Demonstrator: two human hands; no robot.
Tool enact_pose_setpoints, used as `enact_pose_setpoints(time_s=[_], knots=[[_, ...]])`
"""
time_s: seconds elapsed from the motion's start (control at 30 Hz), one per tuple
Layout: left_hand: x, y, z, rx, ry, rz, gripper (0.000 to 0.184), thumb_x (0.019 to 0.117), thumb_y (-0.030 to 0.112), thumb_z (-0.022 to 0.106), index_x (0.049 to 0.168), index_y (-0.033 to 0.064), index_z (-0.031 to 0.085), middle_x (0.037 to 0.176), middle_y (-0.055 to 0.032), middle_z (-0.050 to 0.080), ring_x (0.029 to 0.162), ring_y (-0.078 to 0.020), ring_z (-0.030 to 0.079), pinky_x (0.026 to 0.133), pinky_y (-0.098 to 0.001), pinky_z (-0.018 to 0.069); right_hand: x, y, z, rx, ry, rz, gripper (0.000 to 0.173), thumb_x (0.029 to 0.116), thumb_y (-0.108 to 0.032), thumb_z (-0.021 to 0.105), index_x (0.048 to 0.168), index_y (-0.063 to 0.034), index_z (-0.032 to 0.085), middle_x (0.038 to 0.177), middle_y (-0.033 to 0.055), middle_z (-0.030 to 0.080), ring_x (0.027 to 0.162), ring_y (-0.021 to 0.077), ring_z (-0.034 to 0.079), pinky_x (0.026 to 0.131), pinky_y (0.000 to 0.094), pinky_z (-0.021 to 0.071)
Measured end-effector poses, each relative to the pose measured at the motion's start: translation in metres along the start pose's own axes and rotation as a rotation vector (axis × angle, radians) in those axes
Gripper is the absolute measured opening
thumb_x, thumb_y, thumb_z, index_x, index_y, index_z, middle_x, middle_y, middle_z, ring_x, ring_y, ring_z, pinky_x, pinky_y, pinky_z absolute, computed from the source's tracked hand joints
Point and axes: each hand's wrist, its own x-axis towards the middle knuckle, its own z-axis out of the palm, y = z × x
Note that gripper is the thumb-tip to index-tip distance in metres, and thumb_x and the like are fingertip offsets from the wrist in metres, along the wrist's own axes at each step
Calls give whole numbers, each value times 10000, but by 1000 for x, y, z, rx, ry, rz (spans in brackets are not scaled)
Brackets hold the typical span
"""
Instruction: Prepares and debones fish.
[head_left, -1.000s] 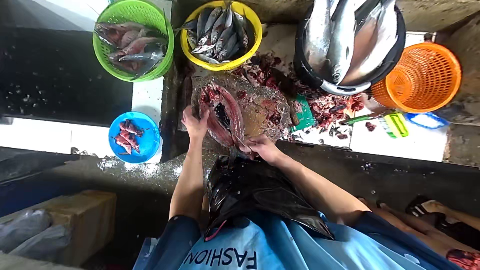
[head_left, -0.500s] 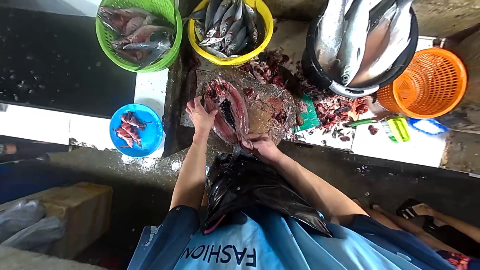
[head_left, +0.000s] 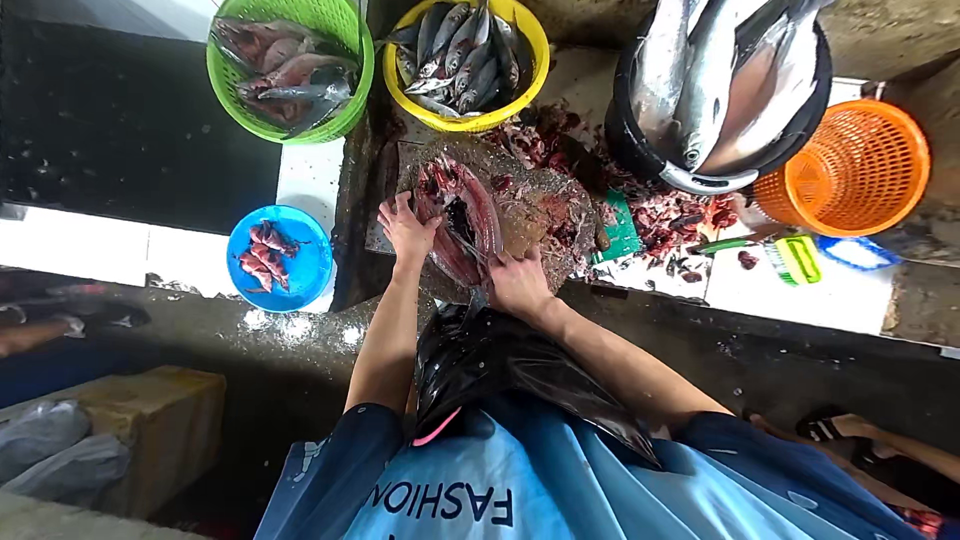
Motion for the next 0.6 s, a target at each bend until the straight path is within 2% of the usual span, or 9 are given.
enact_pose_setpoints(time_s=[0.1,0.23,0.43,0.47,0.53,0.57,0.6], knots=[[1,-1,1,-8,7,-4,855,731,399,910,1467,209,519,1574,-251,351,1419,-507,357,1083,-683,392,-6,3,2,6,-21,20,394,886,-301,635,1161,-23,688,1090,202,698,896,385,678,910,647,440],[1,-2,2,-25,7,-13,856,726,397,914,1464,218,519,1575,-243,348,1418,-499,358,1079,-673,397,-12,3,2,-3,7,15,382,892,-288,606,1161,-31,692,1107,188,708,903,373,689,883,625,451],[1,0,0,13,6,-6,849,725,405,910,1454,204,524,1559,-245,370,1412,-490,366,1079,-639,413,-27,7,-10,22,-58,84,362,906,-309,608,1111,-26,704,1083,203,712,935,399,687,928,642,446],[1,1,0,39,5,-2,808,729,408,905,1421,177,556,1550,-244,377,1412,-488,359,1083,-639,407,-32,9,-12,28,-54,99,368,903,-324,603,1107,-36,709,1089,195,715,948,393,689,937,642,444],[0,9,-3,138,-21,20,673,749,447,874,1276,81,670,1521,-235,398,1410,-463,353,1093,-624,389,-38,13,-13,30,40,96,397,891,-376,585,1099,-72,733,1100,167,729,947,367,700,911,631,456],[-1,14,-7,194,-52,36,644,765,485,849,1216,49,699,1487,-230,436,1394,-445,378,1093,-608,394,-39,15,-13,24,88,87,429,886,-412,578,1116,-88,740,1113,154,733,949,358,705,903,631,461],[-5,20,-12,211,-96,49,665,785,505,830,1217,19,690,1418,-239,515,1359,-439,441,1086,-606,415,-40,17,-11,25,134,78,450,875,-436,575,1124,-100,742,1111,143,735,947,349,707,895,631,459]])
